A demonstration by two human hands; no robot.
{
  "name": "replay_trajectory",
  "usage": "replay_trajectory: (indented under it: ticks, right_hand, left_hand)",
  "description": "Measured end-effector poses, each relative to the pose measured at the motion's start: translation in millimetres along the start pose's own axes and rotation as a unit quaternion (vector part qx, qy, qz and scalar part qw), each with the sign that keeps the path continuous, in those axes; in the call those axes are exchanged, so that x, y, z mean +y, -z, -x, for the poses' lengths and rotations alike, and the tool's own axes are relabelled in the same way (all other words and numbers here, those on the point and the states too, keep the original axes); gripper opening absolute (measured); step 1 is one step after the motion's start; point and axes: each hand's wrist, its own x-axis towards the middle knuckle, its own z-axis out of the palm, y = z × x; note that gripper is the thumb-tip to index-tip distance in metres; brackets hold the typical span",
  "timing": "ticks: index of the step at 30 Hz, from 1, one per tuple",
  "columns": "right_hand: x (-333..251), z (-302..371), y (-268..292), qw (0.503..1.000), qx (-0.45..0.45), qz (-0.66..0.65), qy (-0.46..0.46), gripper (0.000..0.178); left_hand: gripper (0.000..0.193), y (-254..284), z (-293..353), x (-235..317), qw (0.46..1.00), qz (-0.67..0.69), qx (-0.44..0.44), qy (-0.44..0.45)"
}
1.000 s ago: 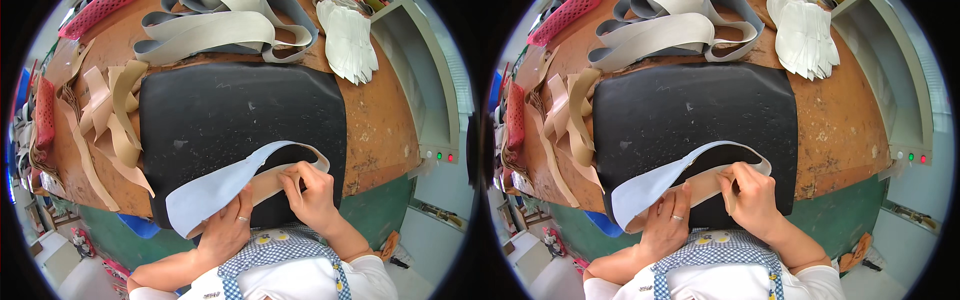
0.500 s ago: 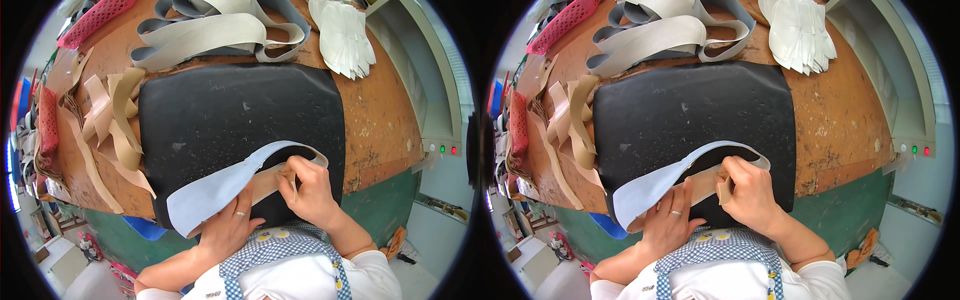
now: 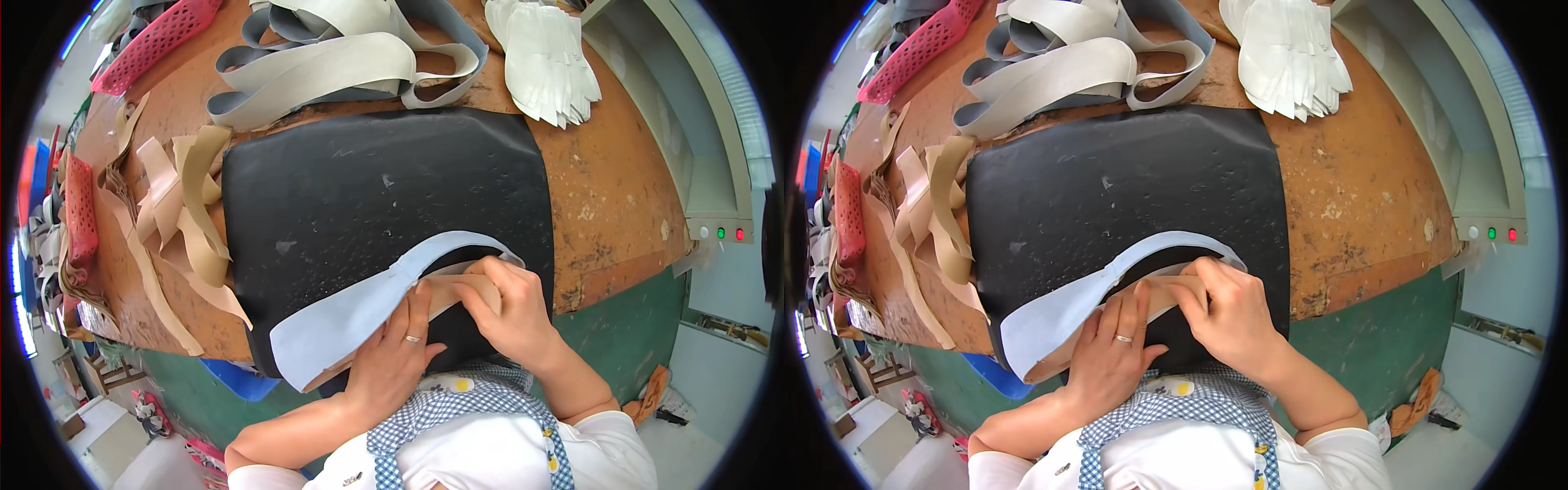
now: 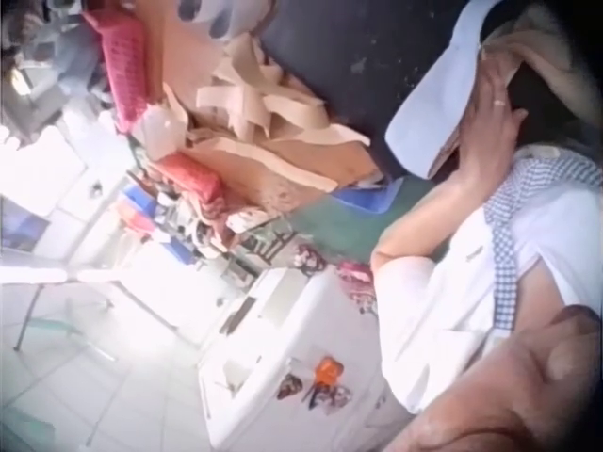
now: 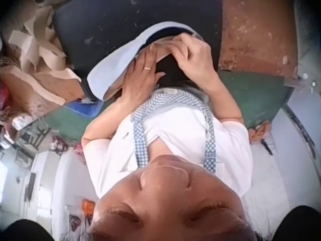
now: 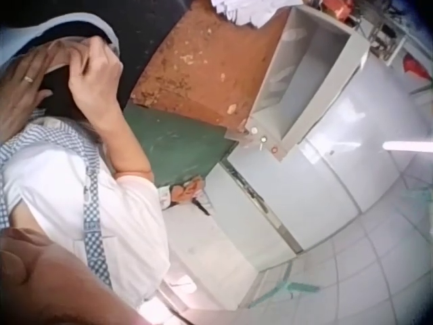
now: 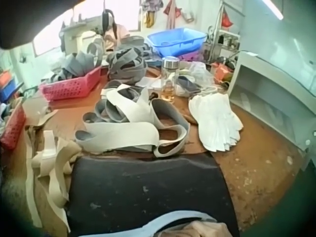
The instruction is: Assembling and aligning internal shoe lining and padding components.
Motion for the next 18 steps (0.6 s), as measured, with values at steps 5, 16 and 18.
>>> replay_trajectory:
  ticks: [5,16,18]
  right_hand:
    - [5.7,-0.6,1.9,1.000,-0.006,-0.006,-0.012,0.010]
    - [-1.0,1.4,0.7,0.984,-0.005,0.104,0.145,0.017]
    - [-3.5,3.4,-4.5,0.974,-0.020,0.057,0.218,0.023]
  left_hand:
    - [0.089,0.6,-0.1,3.5,1.000,0.000,-0.017,-0.011]
    - [0.075,3.2,-2.8,7.6,0.998,-0.046,-0.032,-0.006]
    - [0.074,2.3,-4.3,7.2,0.999,-0.049,-0.010,-0.006]
